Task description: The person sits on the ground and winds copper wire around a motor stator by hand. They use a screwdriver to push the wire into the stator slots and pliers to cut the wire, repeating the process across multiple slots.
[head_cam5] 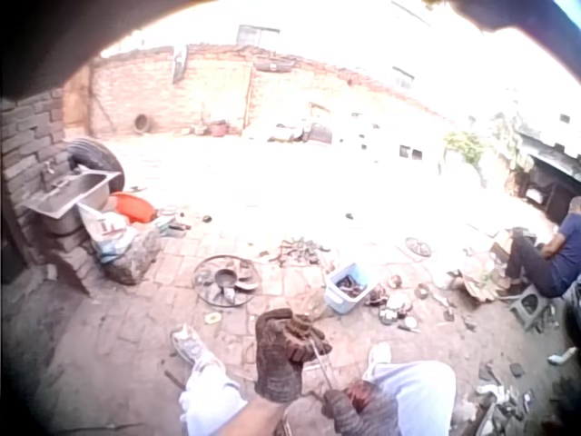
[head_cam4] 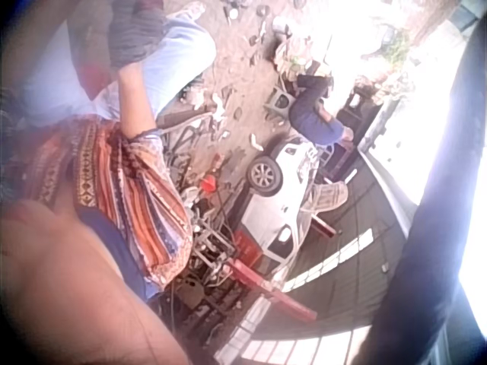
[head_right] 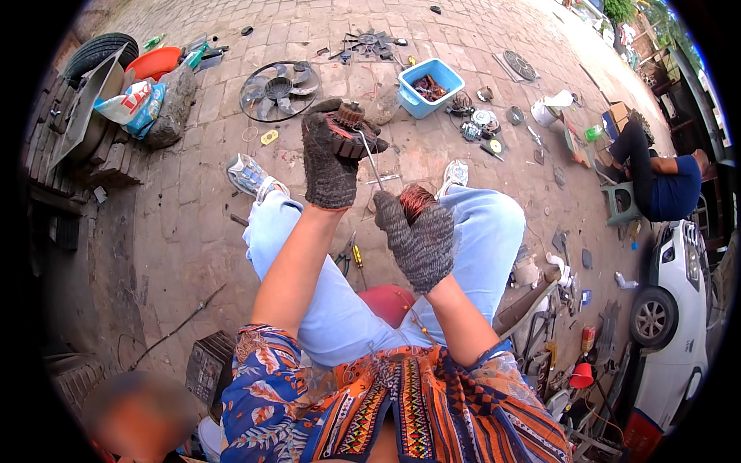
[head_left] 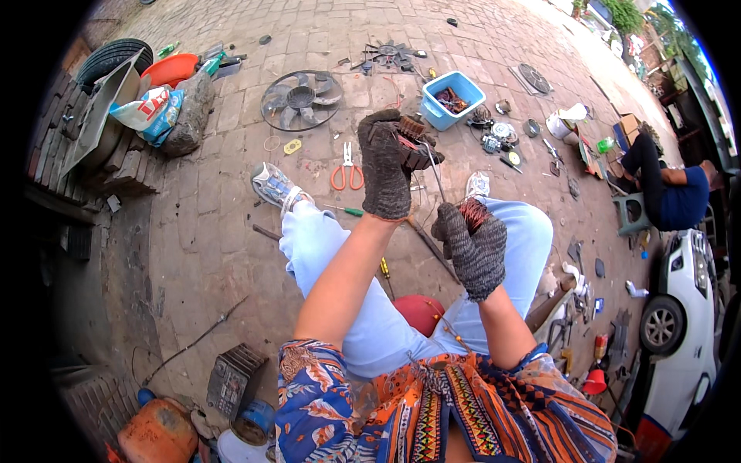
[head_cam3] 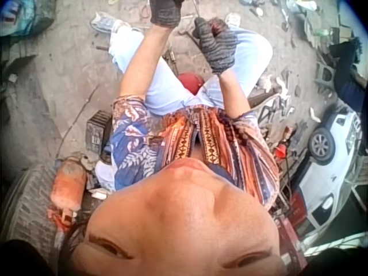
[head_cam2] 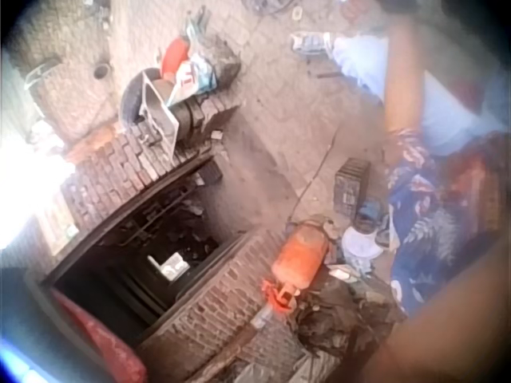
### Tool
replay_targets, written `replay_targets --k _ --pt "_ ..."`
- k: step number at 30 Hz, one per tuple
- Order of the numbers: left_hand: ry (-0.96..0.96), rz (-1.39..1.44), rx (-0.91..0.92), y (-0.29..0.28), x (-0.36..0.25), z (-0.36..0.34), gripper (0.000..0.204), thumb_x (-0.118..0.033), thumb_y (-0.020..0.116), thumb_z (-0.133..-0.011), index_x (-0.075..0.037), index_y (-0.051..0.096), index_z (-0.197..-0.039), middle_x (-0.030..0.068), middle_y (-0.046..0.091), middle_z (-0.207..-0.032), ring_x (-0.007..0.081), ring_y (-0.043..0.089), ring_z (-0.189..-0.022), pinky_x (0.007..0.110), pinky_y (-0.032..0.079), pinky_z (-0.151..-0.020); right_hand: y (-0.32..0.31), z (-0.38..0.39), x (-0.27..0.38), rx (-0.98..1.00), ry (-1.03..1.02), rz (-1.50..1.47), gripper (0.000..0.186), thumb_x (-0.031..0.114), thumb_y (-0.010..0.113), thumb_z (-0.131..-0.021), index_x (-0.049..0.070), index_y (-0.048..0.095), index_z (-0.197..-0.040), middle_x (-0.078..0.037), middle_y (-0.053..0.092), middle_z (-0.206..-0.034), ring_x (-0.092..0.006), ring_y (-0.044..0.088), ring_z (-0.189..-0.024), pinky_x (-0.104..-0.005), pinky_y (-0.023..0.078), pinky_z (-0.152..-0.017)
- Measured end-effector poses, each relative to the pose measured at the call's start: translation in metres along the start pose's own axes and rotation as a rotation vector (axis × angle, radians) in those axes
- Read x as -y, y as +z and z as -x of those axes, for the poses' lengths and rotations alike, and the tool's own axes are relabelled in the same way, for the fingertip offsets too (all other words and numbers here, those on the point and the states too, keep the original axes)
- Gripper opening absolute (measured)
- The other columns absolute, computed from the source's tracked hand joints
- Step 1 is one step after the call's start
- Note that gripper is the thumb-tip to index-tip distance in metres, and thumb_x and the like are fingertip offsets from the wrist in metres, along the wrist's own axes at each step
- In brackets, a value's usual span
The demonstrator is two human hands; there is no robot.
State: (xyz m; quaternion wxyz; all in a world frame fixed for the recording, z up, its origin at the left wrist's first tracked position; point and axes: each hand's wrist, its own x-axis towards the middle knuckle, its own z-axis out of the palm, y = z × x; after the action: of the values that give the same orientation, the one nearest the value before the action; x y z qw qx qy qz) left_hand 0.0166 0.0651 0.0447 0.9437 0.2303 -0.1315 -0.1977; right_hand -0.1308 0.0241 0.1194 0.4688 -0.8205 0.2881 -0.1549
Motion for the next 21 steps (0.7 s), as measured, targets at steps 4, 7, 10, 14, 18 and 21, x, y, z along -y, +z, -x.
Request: replay_targets --k 4,7,10,14,18,21 --pt "0.02 -0.01 0.027 -0.007 0.007 -0.002 0.046 -0.048 0.049 -0.09 -0.011 0.04 -0.115 0.0088 0.053 -0.093 0.019 0.059 -0.076 0.037 0.055 -0.064 0.001 -0.001 -0.008 -0.02 -0.047 0.011 0.031 0.029 0.063 -0.084 0.002 0.066 -0.068 -0.009 0.059 -0.054 -0.0184 0.055 -0.046 -0.0326 0.043 -0.049" --pt "0.019 -0.025 0.041 -0.007 0.007 -0.002 0.048 -0.049 0.051 -0.088 -0.011 0.04 -0.116 0.0088 0.053 -0.094 0.0185 0.059 -0.077 0.036 0.055 -0.065 0.002 -0.001 -0.009 -0.027 -0.064 -0.003 0.03 0.027 0.062 -0.085 0.002 0.065 -0.068 -0.008 0.059 -0.054 -0.0152 0.053 -0.045 -0.0307 0.042 -0.047" --pt "0.064 -0.07 0.036 -0.008 0.005 -0.001 0.05 -0.048 0.055 -0.087 -0.011 0.04 -0.116 0.0085 0.052 -0.095 0.0181 0.059 -0.078 0.036 0.055 -0.065 0.002 -0.002 -0.012 -0.043 -0.158 0.064 0.03 0.026 0.062 -0.085 0.002 0.063 -0.068 -0.007 0.057 -0.053 -0.0137 0.05 -0.043 -0.0294 0.04 -0.045" --pt "0.1 -0.155 -0.037 0.02 -0.011 0.007 0.042 -0.041 0.052 -0.09 -0.009 0.041 -0.115 0.0016 0.044 -0.078 0.0137 0.05 -0.068 0.034 0.051 -0.065 0.0 -0.004 -0.014 -0.103 -0.279 0.208 0.029 0.027 0.064 -0.083 0.002 0.063 -0.067 -0.012 0.051 -0.051 -0.0239 0.049 -0.043 -0.0358 0.038 -0.045" --pt "0.08 -0.143 -0.034 0.015 -0.012 0.005 0.037 -0.04 0.051 -0.091 -0.009 0.045 -0.109 0.001 0.047 -0.075 0.0147 0.052 -0.069 0.034 0.051 -0.069 -0.001 -0.002 -0.009 -0.085 -0.255 0.157 0.029 0.026 0.064 -0.083 0.002 0.062 -0.067 -0.013 0.051 -0.052 -0.0248 0.048 -0.043 -0.037 0.037 -0.045" --pt "0.09 -0.14 -0.065 0.016 -0.01 0.006 0.037 -0.04 0.051 -0.091 -0.009 0.046 -0.108 0.0006 0.046 -0.074 0.0145 0.051 -0.066 0.035 0.05 -0.067 0.001 -0.002 -0.009 -0.115 -0.369 0.203 0.03 0.025 0.065 -0.083 0.002 0.059 -0.064 -0.014 0.05 -0.052 -0.026 0.048 -0.043 -0.0378 0.037 -0.045"
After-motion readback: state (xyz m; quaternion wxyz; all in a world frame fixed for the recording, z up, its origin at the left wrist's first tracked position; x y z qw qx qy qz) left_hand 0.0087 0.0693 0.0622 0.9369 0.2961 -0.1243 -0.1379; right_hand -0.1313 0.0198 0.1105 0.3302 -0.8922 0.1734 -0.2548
